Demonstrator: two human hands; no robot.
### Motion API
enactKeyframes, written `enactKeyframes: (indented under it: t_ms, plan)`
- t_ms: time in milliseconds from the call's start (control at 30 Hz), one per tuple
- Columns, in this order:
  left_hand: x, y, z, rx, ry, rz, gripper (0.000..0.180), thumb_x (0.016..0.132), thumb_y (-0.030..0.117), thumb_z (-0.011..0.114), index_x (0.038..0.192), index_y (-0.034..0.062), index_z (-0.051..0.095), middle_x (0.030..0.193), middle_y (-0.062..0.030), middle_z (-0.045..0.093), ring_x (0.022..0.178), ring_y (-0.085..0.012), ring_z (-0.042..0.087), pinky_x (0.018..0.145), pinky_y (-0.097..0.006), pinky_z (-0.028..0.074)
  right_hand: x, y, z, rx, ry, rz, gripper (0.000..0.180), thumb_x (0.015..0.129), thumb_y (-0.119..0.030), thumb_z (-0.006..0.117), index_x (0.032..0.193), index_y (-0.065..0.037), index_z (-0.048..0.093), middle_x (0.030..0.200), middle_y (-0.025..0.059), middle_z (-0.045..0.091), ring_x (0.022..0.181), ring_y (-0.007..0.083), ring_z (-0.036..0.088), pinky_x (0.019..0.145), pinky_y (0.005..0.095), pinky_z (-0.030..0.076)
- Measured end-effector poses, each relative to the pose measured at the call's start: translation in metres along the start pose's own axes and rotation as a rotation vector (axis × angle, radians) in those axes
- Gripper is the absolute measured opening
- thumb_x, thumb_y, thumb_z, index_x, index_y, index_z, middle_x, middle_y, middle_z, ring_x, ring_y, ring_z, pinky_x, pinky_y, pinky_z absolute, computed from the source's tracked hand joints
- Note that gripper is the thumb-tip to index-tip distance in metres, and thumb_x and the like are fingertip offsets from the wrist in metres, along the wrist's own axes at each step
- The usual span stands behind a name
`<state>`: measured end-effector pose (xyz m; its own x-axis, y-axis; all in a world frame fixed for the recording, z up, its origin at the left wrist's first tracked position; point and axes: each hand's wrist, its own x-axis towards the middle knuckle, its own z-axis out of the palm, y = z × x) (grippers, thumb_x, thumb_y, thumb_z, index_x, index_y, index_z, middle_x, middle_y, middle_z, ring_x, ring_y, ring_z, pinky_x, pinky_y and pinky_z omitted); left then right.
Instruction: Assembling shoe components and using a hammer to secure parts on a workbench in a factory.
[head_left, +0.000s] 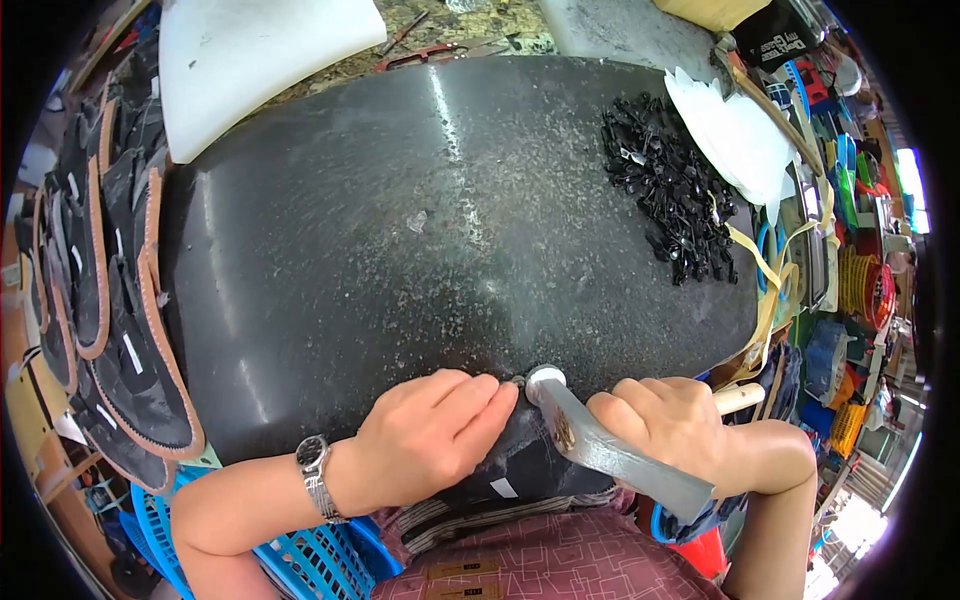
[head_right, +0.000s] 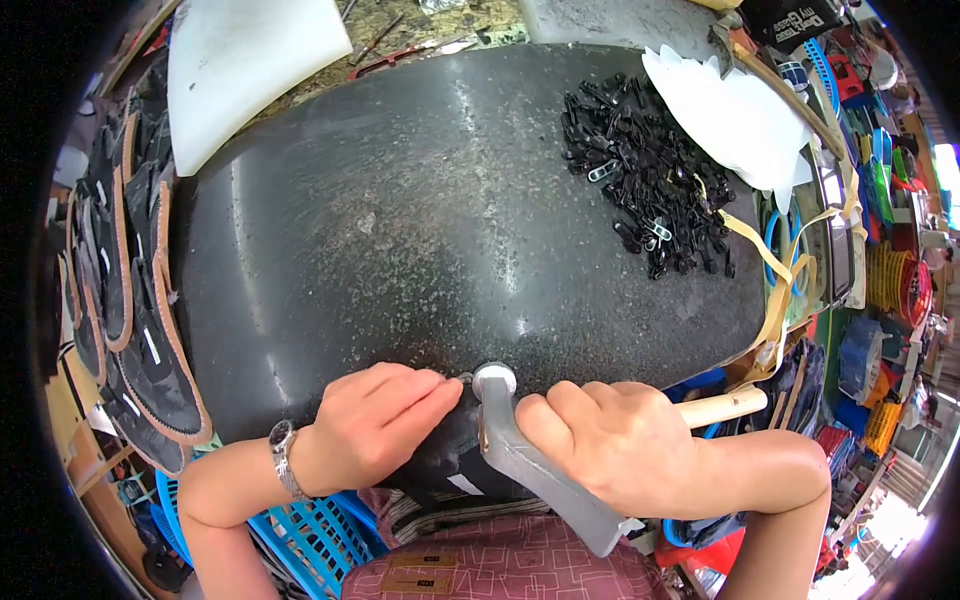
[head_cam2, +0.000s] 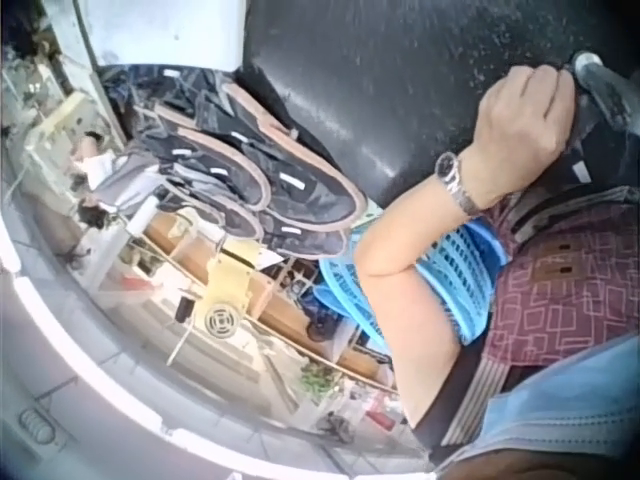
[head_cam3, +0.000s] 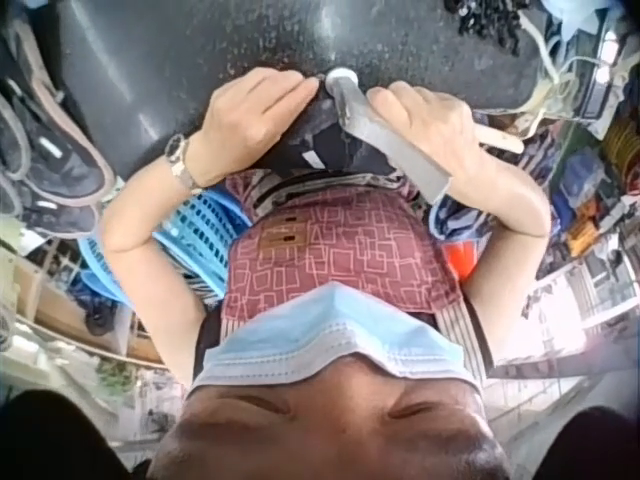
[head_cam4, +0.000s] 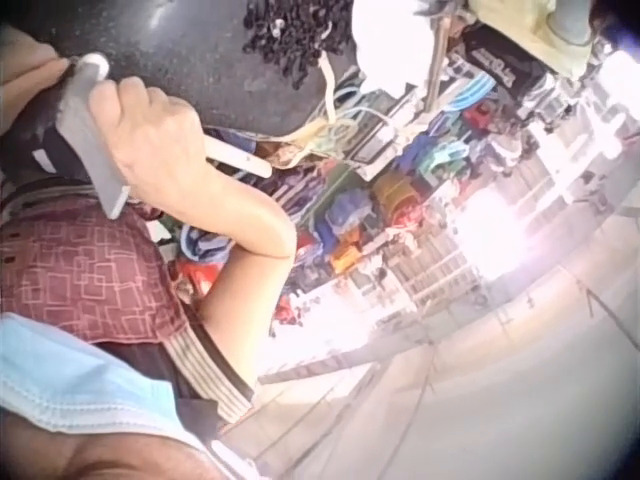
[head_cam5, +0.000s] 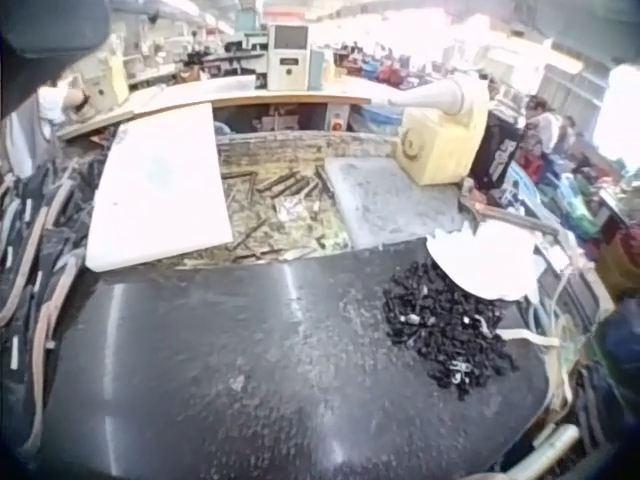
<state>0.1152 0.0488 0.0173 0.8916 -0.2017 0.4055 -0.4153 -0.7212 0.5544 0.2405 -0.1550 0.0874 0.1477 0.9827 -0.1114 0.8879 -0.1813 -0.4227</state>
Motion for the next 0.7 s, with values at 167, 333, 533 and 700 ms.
enactKeyframes:
  t_ms: [167, 333, 533, 700]
  plan:
    - [0.001, 0.004, 0.001, 0.248, -0.069, 0.183, 0.022, 0.069, 0.007, 0.062, 0.086, -0.0063, 0.064, 0.084, -0.0095, 0.058, 0.071, -0.0174, 0.054, 0.054, -0.022, 0.043, 0.002, 0.013, 0.001, 0.091, 0.073, 0.041, 0.029, 0.072, -0.02, 0.06, 0.093, -0.002, 0.051, 0.065, 0.0024, 0.044, 0.05, 0.0164, 0.055, 0.041, 0.03, 0.044]
    - [0.003, 0.007, 0.0, 0.327, -0.126, 0.247, 0.028, 0.067, 0.006, 0.063, 0.09, -0.009, 0.064, 0.084, -0.0114, 0.059, 0.07, -0.0179, 0.057, 0.054, -0.024, 0.047, 0.01, 0.006, -0.006, -0.04, -0.024, -0.066, 0.028, 0.071, -0.02, 0.06, 0.092, -0.003, 0.052, 0.066, 0.0015, 0.043, 0.05, 0.0156, 0.055, 0.041, 0.0292, 0.043]
    - [0.003, 0.009, -0.003, 0.354, -0.152, 0.275, 0.023, 0.071, 0.007, 0.064, 0.088, -0.0083, 0.064, 0.08, -0.0109, 0.058, 0.068, -0.0183, 0.056, 0.054, -0.024, 0.046, 0.018, 0.008, -0.007, -0.041, -0.05, -0.077, 0.033, 0.069, -0.019, 0.061, 0.096, -0.004, 0.051, 0.066, 0.0014, 0.044, 0.051, 0.0153, 0.055, 0.042, 0.0292, 0.044]
    - [0.001, 0.005, -0.011, 0.079, -0.19, 0.071, 0.025, 0.075, 0.014, 0.066, 0.093, -0.0038, 0.064, 0.074, -0.0098, 0.055, 0.066, -0.0198, 0.058, 0.053, -0.027, 0.047, 0.015, -0.001, -0.008, -0.051, -0.068, -0.042, 0.026, 0.069, -0.019, 0.06, 0.087, -0.003, 0.05, 0.063, 0.0013, 0.041, 0.049, 0.0145, 0.052, 0.04, 0.0282, 0.042]
